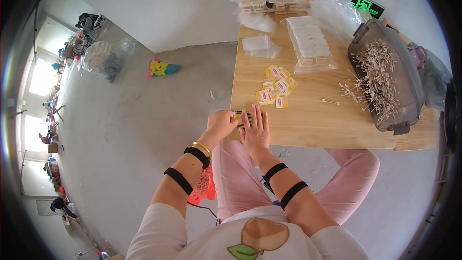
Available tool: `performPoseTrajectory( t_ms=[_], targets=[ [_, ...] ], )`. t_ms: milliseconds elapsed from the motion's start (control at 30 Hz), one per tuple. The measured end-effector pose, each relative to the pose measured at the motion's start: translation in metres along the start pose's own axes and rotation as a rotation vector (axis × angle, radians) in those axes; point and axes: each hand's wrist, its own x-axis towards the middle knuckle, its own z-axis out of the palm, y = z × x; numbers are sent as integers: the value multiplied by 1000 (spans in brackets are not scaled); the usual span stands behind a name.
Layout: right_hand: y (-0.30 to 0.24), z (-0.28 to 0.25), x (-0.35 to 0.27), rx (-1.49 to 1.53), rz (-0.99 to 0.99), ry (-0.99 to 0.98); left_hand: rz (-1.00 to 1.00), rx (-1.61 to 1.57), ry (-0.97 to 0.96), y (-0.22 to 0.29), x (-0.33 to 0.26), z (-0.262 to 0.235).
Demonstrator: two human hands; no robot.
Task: Counting and packaging plastic sleeves of a manufactured commodity and arranging loose swabs on a workbench.
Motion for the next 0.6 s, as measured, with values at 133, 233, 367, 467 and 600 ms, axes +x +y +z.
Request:
performPoseTrajectory(
  t_ms=[133, 233, 367, 467, 600],
  targets=[
    [-6, 0, 4, 9, -5, -33, 64, 49, 28, -1, -1, -2],
    [-12, -1, 8, 3, -20, -53, 134, 82, 3, -4, 0, 0],
    [-9, -7, 9, 104, -8, -94, 176, -7, 230, -25, -2, 8],
    [9, -10, 2, 72, 14, -81, 20, -21, 547, -57, -9, 29],
    [5, -14, 3, -24, -4, -133, -255, -776, 150, -86, -3, 58]
  ],
)
